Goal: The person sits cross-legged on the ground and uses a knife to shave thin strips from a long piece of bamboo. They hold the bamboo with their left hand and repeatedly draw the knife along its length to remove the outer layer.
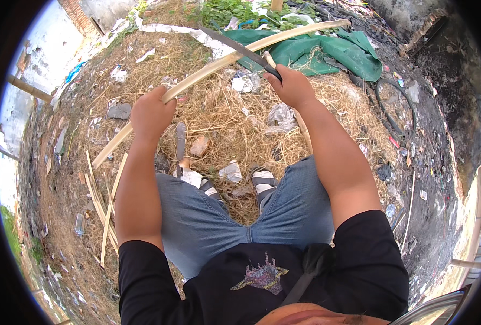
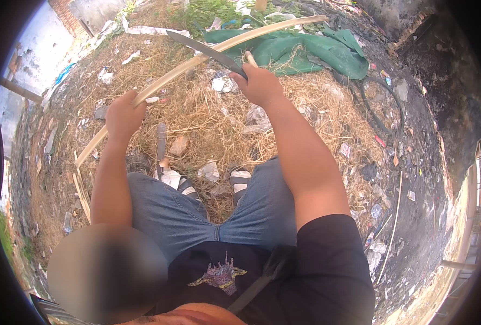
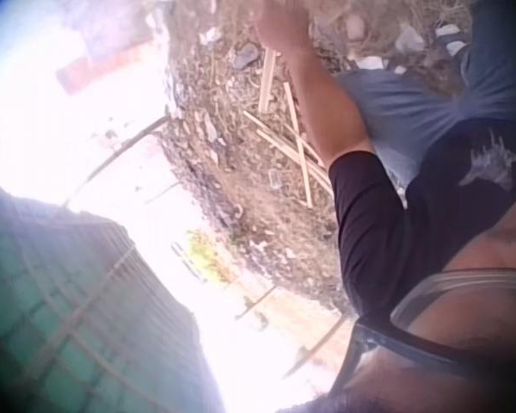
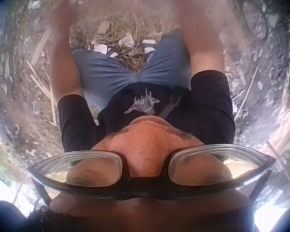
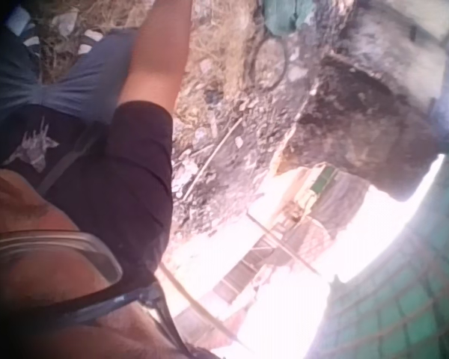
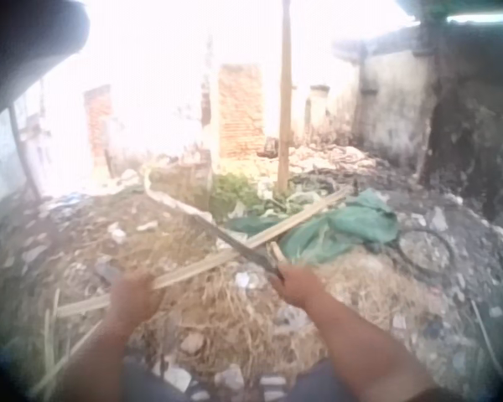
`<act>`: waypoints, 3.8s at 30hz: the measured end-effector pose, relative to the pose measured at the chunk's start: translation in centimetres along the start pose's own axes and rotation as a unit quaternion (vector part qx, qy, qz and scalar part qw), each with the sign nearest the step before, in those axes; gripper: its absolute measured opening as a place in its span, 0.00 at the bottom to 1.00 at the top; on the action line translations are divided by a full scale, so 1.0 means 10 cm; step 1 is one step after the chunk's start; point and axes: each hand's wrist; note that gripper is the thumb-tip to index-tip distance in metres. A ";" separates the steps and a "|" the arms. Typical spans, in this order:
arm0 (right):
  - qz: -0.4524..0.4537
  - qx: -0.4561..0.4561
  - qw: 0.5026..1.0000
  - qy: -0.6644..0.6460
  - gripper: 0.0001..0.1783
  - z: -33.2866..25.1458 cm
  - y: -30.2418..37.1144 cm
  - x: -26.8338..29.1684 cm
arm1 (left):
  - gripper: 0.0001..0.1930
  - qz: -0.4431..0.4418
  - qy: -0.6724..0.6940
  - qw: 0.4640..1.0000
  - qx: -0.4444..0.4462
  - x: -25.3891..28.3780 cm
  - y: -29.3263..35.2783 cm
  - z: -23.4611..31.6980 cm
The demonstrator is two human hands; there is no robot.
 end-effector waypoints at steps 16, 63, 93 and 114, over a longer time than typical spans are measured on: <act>0.009 0.019 1.000 -0.004 0.28 -0.18 0.04 0.09 | 0.10 -0.048 0.033 0.998 0.012 -0.02 0.03 -0.14; 0.031 -0.054 0.998 -0.030 0.27 0.09 0.03 0.18 | 0.10 0.009 0.007 1.000 -0.008 0.19 0.00 -0.25; 0.058 0.083 0.995 0.013 0.25 -0.10 0.01 0.00 | 0.12 -0.041 0.032 0.999 0.007 0.05 0.01 -0.15; 0.032 0.006 0.999 0.015 0.27 -0.08 0.01 -0.06 | 0.11 -0.048 0.035 0.998 0.020 -0.02 -0.02 -0.21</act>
Point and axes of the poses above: each hand's wrist, its own y-axis away from the middle knuckle, its own x-axis out of the back of the hand, z = x × y, and after that the axes turned 10 degrees about y, right-handed
